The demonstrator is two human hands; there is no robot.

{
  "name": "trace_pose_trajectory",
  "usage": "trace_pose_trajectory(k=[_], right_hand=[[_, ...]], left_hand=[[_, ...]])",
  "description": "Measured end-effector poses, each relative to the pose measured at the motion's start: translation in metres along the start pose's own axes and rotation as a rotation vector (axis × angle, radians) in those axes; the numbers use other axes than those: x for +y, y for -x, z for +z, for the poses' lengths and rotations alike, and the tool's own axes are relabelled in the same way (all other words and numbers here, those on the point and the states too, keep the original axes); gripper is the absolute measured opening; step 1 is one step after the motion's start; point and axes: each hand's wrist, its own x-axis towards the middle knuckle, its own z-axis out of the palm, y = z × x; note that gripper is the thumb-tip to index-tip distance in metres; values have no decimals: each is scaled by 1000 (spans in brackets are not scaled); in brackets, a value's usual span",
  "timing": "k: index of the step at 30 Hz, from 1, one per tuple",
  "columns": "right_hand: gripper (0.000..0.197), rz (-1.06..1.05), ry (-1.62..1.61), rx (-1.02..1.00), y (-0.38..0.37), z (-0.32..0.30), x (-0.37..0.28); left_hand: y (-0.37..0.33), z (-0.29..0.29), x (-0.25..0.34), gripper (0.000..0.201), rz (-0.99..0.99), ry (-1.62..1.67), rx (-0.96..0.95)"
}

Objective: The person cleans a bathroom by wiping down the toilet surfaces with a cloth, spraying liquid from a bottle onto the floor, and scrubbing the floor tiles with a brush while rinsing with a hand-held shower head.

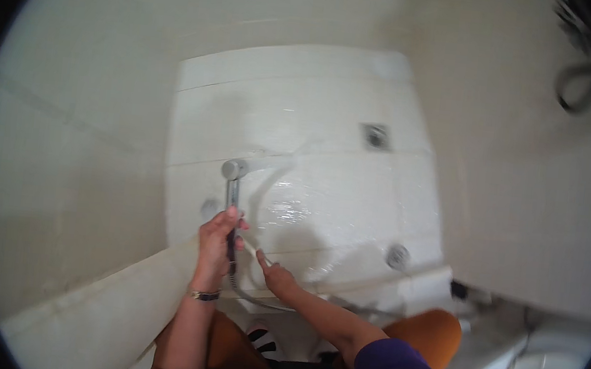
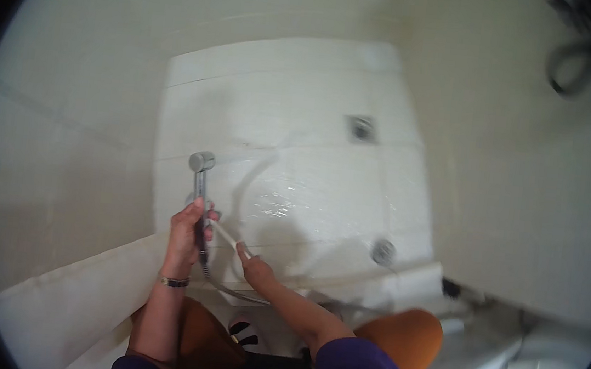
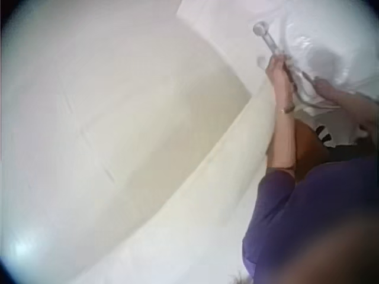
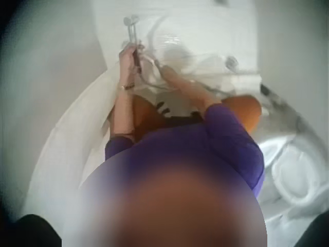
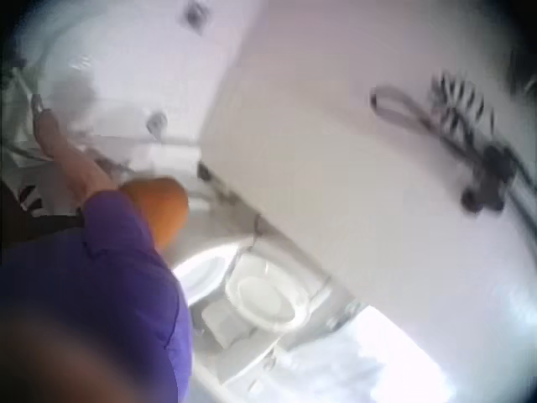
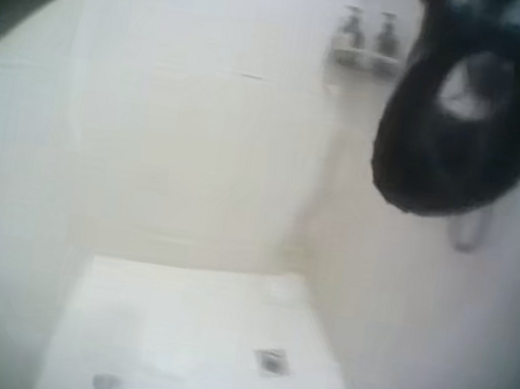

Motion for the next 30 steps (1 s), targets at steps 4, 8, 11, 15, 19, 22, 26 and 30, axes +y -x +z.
trace_pose_trajectory(k=[4,8,11,15,19,22,26,30], right_hand=[[67,-372,268,-136,-92,-11,-21],[61,-276,228,313,-234,-135,-54],[51,-226,178,397,-259,-163,-82],[71,-348,256,-143,-117,-56,-35],[66,-426,545,-478,-33,-77,9],[60,-288,434,-291,-122,-115,15],[65,-234,294,27,-194,-149,-6],[73,-309,293,-326,-87,-61,5]], left_hand=[[24,-30,27,40,91,157,230],[54,-47,40,42,229,373,368],[65,-53,25,42,238,452,504],[96,-73,11,43,145,367,666],[87,-73,8,44,148,374,709],[85,-86,-3,42,84,361,783],[83,-94,-9,39,-2,281,743],[107,-103,-19,36,-70,241,762]])
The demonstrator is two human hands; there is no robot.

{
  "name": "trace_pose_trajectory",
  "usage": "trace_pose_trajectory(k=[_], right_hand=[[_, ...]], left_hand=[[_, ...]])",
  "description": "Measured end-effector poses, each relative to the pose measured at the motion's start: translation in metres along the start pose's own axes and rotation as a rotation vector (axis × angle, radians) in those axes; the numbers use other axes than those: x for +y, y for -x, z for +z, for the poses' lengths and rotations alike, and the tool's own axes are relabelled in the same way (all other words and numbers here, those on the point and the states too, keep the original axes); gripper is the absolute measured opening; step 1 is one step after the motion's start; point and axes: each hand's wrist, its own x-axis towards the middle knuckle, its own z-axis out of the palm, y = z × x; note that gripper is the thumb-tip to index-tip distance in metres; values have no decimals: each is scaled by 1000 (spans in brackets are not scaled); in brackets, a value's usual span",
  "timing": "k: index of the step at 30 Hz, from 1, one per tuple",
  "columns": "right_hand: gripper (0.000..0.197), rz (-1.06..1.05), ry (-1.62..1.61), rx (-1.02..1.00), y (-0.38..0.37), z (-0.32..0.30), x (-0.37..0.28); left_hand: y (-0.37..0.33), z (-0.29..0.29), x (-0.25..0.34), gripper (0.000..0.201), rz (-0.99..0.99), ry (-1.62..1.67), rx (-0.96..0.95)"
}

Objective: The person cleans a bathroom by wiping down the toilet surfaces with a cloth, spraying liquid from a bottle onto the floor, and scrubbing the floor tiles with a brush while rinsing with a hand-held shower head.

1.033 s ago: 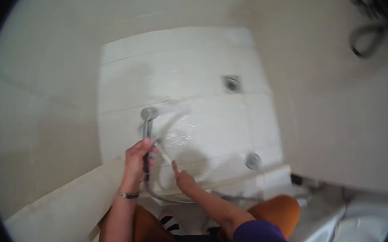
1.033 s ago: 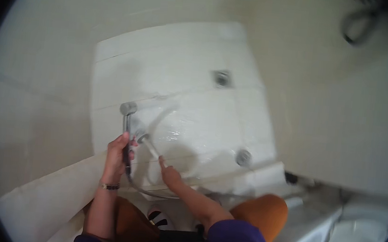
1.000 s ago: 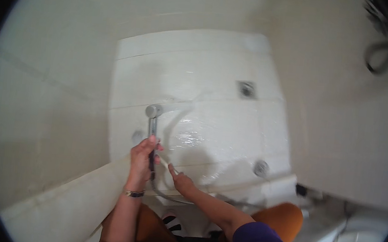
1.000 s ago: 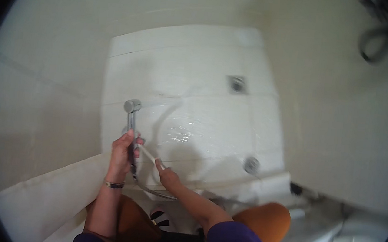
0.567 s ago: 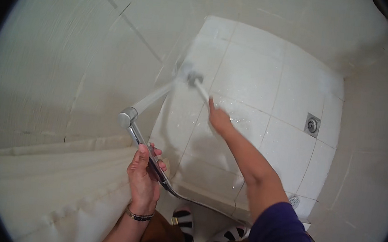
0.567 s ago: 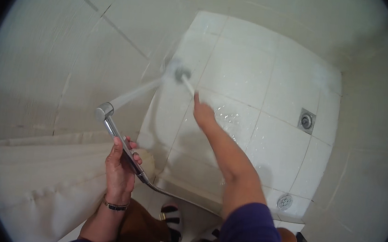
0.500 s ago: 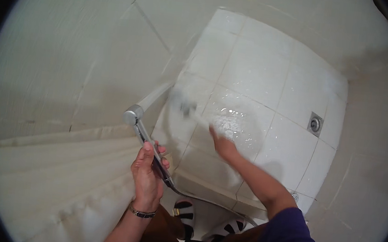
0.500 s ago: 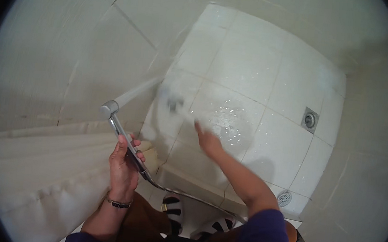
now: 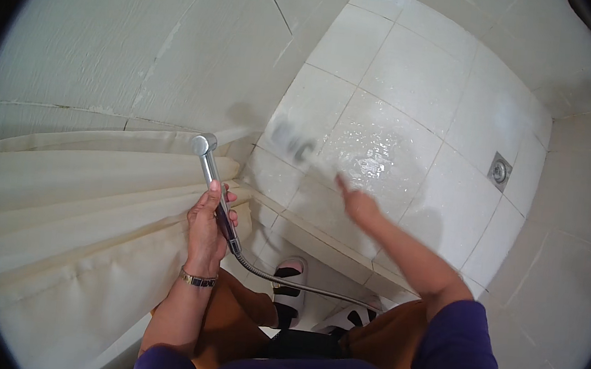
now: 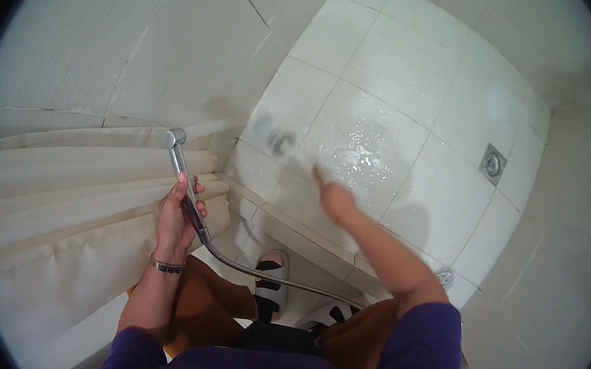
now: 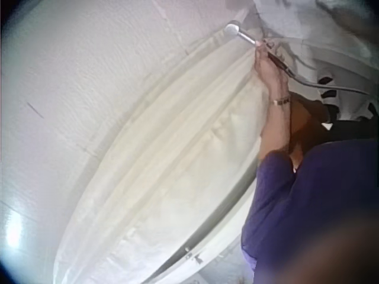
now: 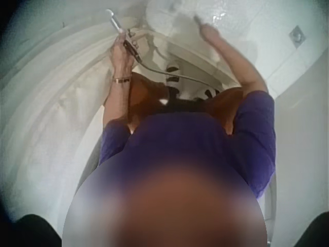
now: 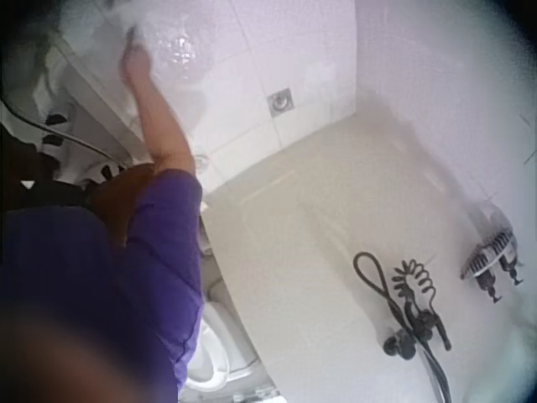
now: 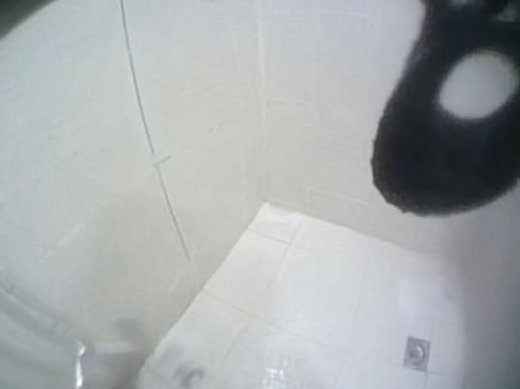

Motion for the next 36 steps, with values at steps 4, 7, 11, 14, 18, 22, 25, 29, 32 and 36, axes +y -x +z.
trace_pose_trajectory(k=[4,7,11,14,18,22,25,29,32,36], right_hand=[[67,-208,-32,139,11,18,-48],[72,-175,-38,101,18,25,-31],[79,-215,127,-87,131,22,73],[76,98,327,-416,276,-36,162],[76,233,438,-509,340,-26,194],[73,-60,134,-184,181,21,83],[64,-213,-52,15,46,43,-12],[67,-283,221,19,-44,5,-24],[73,-146,314,257,-84,-92,35],[69,263,-30,619,-111,-201,46]], left_hand=[[-9,26,15,38,49,-43,-37],[-19,42,8,39,131,11,-146],[-7,46,8,37,131,-16,-249],[-11,40,-4,37,60,-82,-229],[-15,49,-3,35,91,-49,-269],[-15,49,3,38,115,-18,-150],[-19,51,0,41,109,32,-109],[-25,46,7,43,106,49,-84],[-9,59,22,43,138,101,-122],[-8,77,26,39,222,152,-219]])
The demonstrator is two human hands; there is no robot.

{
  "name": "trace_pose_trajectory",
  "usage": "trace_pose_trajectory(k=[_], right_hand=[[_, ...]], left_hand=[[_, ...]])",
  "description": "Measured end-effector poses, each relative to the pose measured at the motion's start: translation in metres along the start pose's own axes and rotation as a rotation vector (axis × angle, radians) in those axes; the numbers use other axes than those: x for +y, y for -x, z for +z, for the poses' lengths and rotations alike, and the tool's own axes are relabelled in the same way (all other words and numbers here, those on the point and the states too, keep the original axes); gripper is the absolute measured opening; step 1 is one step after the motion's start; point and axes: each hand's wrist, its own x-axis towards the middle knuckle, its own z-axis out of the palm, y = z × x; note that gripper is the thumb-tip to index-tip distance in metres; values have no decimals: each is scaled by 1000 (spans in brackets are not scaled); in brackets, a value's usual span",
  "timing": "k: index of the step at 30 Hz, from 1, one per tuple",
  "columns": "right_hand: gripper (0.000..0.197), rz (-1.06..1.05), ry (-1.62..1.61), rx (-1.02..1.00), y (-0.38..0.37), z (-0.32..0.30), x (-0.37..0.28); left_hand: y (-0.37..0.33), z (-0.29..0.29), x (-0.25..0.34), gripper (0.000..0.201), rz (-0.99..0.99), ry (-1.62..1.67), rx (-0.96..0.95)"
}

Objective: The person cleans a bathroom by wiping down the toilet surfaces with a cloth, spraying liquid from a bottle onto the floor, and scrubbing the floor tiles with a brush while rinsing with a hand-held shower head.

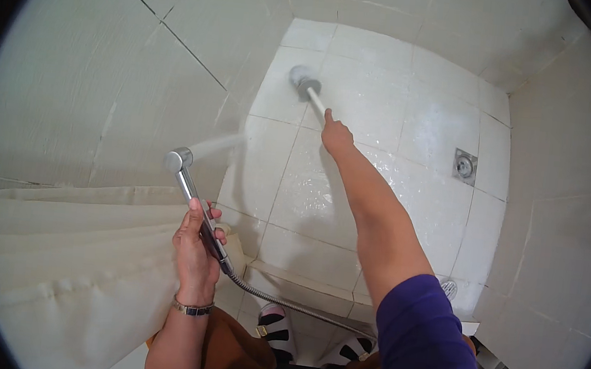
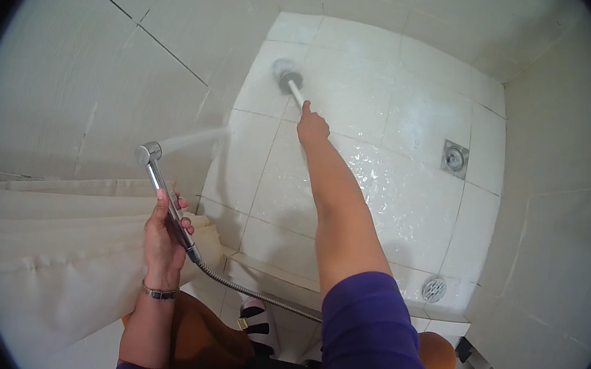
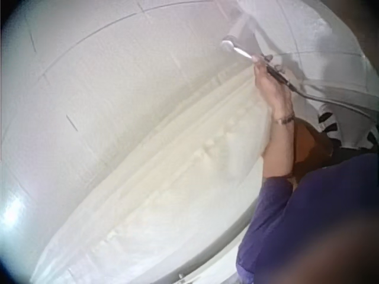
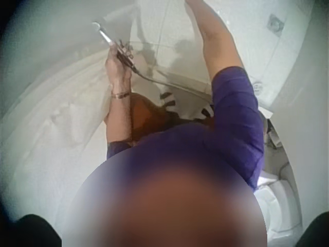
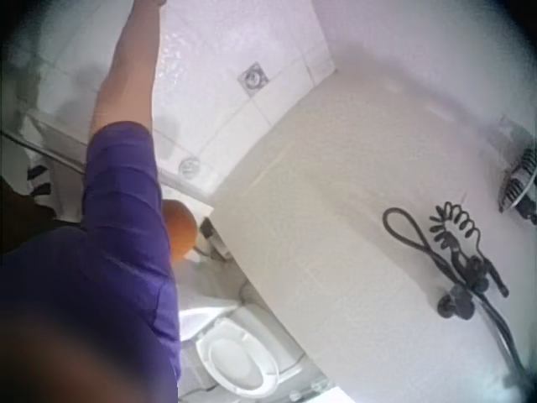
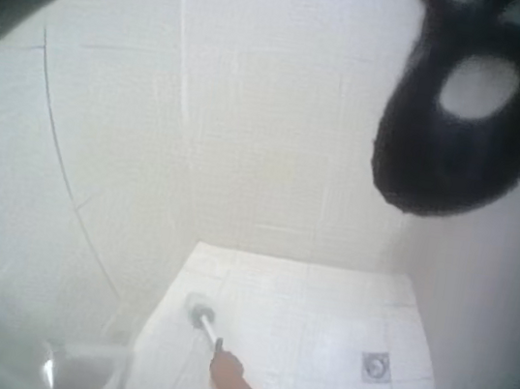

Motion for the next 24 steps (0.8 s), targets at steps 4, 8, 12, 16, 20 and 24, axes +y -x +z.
trace_pose_trajectory(k=[4,8,12,16,20,24], right_hand=[[75,-127,-98,-138,108,80,48],[72,-264,27,-490,261,89,80],[65,-4,277,-455,248,-19,223],[69,258,61,-35,226,-29,234],[72,5,32,-420,312,38,163],[69,-144,138,-655,355,43,142]], left_hand=[[-13,7,-38,36,-100,-80,-81],[-9,-3,-22,38,-155,-180,-156],[-6,27,-35,40,-121,-184,-315],[-5,53,-47,41,18,-43,-278],[-26,33,-46,42,42,73,-106],[-16,53,-64,42,150,241,-183]])
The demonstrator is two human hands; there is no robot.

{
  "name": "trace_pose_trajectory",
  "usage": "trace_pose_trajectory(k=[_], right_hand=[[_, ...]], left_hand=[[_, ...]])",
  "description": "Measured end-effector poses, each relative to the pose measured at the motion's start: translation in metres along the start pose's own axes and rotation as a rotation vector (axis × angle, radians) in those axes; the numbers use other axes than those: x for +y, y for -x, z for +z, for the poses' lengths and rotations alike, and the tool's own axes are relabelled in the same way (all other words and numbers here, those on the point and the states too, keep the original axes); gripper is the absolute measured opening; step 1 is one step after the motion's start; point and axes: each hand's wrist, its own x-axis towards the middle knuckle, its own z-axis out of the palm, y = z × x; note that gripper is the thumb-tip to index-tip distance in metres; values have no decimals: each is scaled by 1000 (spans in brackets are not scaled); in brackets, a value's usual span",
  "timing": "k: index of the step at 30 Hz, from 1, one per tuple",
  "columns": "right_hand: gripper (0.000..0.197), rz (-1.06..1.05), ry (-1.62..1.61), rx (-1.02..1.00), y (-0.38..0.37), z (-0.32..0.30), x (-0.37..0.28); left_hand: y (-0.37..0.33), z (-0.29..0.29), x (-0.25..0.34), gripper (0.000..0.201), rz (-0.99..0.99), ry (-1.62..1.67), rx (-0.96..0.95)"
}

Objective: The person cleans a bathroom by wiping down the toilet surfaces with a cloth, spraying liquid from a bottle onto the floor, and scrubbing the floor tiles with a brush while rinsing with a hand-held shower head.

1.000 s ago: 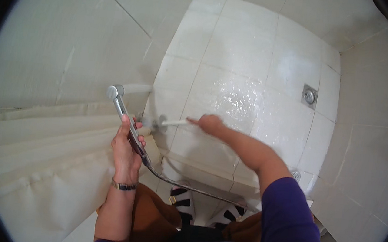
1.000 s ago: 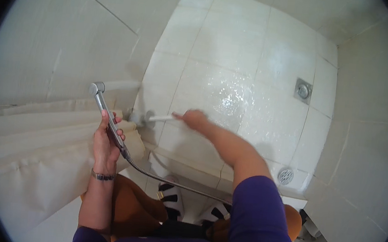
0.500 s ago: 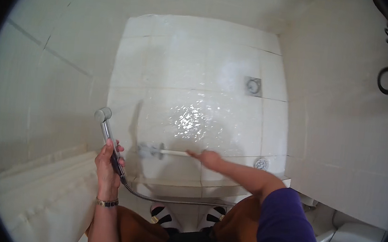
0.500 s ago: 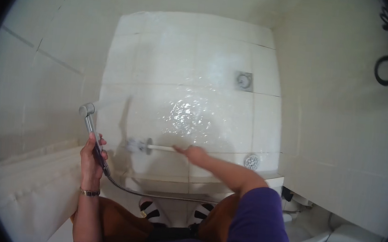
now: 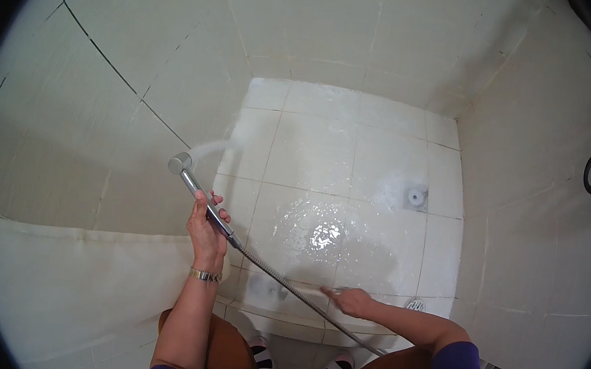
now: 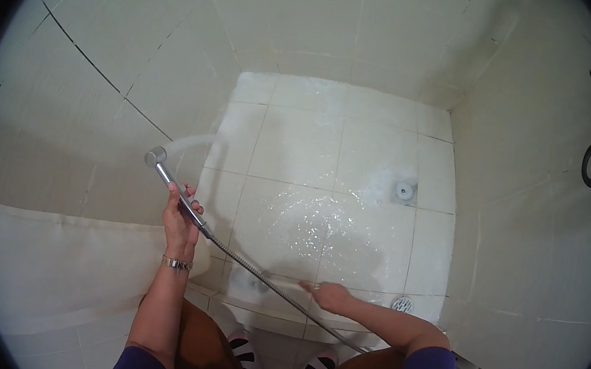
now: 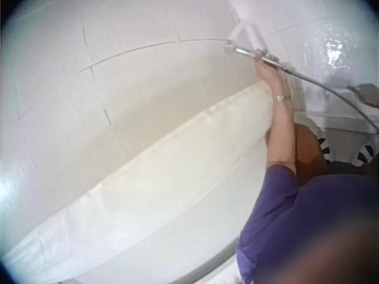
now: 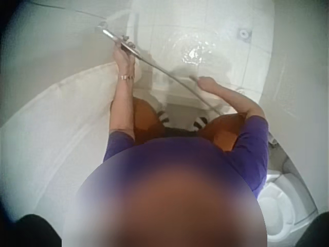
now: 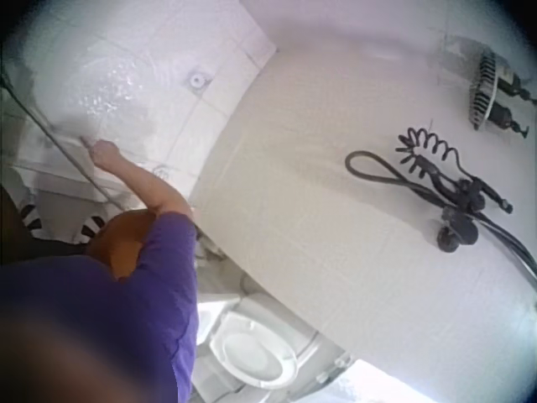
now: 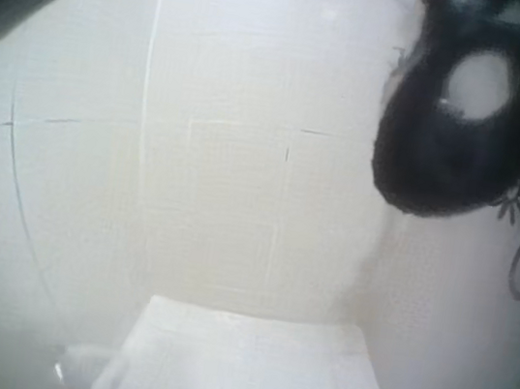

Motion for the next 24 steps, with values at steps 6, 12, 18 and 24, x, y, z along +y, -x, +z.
trace_pose_trajectory(k=[6,12,18,24], right_hand=[[70,-361,88,184,-74,-12,-37],[64,-120,-161,684,-240,-121,-34],[63,169,-459,735,-244,-128,26],[72,-227,-41,223,-45,-17,41]], left_hand=[[12,5,10,42,41,107,-185],[25,8,12,41,92,185,-354],[9,19,-17,39,-28,132,-409],[-15,9,2,40,-156,-49,-481]])
